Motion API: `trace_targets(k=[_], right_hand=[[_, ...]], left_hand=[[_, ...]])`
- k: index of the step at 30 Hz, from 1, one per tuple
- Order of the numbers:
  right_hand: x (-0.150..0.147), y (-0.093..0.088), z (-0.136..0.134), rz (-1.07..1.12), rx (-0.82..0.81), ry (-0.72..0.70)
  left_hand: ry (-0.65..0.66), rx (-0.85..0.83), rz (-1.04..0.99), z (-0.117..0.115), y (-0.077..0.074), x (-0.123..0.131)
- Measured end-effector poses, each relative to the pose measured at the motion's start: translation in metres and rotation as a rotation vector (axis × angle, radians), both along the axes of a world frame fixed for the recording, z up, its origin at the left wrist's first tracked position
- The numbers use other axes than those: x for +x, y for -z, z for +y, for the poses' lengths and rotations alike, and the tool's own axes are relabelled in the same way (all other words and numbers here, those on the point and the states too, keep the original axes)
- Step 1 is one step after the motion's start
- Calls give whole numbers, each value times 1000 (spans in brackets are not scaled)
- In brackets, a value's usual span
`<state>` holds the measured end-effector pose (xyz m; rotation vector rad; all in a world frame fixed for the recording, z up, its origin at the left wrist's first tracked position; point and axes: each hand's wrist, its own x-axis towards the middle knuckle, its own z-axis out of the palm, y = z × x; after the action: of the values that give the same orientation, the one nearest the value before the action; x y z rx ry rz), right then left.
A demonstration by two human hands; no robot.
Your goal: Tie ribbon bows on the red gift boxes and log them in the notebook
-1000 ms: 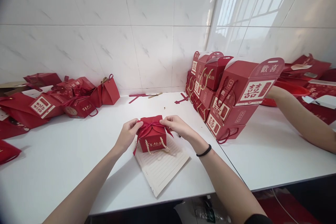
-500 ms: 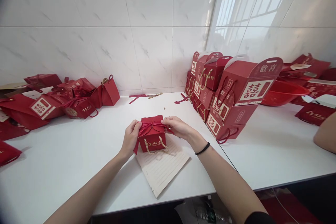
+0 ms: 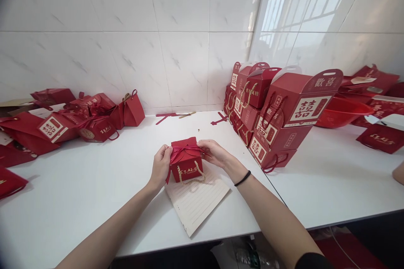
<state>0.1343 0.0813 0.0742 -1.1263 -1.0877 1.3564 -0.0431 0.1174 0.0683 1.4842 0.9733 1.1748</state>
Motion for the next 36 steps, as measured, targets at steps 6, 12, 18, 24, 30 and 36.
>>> trace_targets(k=[6,12,18,24,30,36], right_hand=[[12,-12,-3,-120,19,12],[37,0,3,-800,24,421],[29,21,3,-1016,-13,405],[27,22,5,-986,59,383],[43,24,12,-751,80,492],[43,29,9,-404,100,542]], left_hand=[[58,-18,88,16,-3,-11],[-62,348,90,21,-26,-28],[443,510,692,9,-53,-22],[552,373,597,16,-53,-23],[210,296,313,10,-76,-77],[-89,-112,-86,-33,-99,-191]])
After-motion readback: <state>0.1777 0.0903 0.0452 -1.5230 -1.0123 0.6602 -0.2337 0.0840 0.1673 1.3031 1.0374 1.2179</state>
